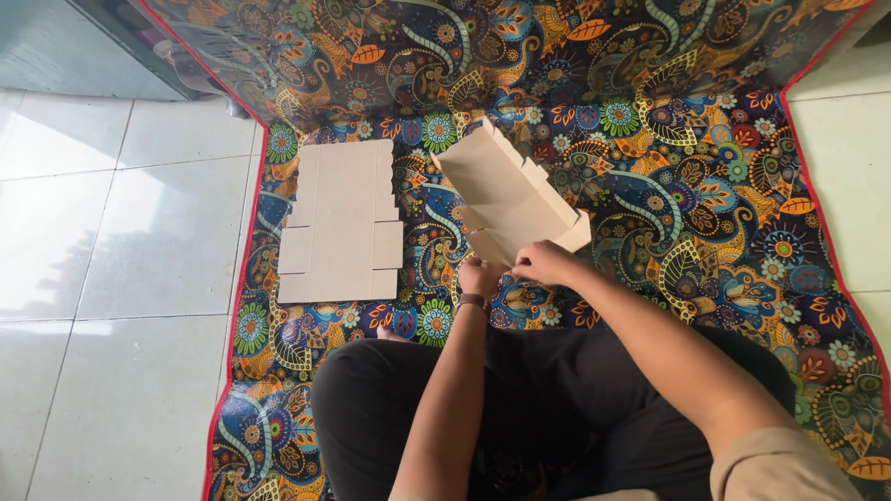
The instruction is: The person sits on a patterned mat and folds a flat cardboard sheet into a box by hand. They fold the side flaps, tuck the tabs into slots, and secure the box shape. The completed box is placed aside, and the person begins folding a second sheet.
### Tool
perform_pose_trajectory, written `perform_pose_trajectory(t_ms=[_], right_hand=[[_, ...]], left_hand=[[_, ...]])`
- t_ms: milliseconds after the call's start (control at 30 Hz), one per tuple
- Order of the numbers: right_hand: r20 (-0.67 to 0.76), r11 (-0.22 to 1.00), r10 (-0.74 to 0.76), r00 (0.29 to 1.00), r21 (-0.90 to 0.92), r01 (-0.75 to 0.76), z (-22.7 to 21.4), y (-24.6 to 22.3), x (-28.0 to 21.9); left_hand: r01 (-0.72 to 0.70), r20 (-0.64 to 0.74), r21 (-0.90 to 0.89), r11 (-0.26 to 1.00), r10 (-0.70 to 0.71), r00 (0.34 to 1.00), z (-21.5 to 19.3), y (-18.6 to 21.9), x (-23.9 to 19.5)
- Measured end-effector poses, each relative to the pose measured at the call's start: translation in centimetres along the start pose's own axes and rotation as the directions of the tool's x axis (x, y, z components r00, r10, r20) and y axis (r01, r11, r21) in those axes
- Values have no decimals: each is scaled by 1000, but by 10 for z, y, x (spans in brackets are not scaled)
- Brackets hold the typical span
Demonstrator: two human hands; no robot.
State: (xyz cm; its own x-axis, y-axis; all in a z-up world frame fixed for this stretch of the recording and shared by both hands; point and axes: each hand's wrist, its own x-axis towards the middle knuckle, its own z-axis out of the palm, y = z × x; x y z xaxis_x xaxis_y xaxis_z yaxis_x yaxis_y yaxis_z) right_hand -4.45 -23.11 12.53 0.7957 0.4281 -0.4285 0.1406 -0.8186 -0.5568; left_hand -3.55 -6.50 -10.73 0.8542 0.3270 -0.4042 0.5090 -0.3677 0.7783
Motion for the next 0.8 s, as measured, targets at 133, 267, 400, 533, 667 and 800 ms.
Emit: perform_pose_trajectory(t_ms=[133, 267, 400, 533, 667, 800], right_hand=[[-157, 997, 81, 984, -6, -83, 22, 20, 23], [-261, 984, 172, 950, 8, -176, 32, 27, 41], [-235, 976, 218, 947, 45, -214, 45, 42, 56], [-180, 976, 167, 969, 166, -137, 52, 65, 70], [-154, 968, 169, 973, 211, -135, 46, 68, 63], [-132, 965, 160, 978, 231, -126, 43, 68, 64]], left_hand=[[283, 149, -721, 633, -257, 955, -20, 26, -32], [159, 134, -421, 893, -112, 985, -1, 9, -5], [199, 84, -423, 884, -181, 980, -25, 44, -36], [184, 164, -413, 892, -126, 978, -28, 47, -34], [156, 153, -469, 869, -94, 984, -30, 58, -45], [100, 132, -413, 905, -49, 990, -29, 62, -42]])
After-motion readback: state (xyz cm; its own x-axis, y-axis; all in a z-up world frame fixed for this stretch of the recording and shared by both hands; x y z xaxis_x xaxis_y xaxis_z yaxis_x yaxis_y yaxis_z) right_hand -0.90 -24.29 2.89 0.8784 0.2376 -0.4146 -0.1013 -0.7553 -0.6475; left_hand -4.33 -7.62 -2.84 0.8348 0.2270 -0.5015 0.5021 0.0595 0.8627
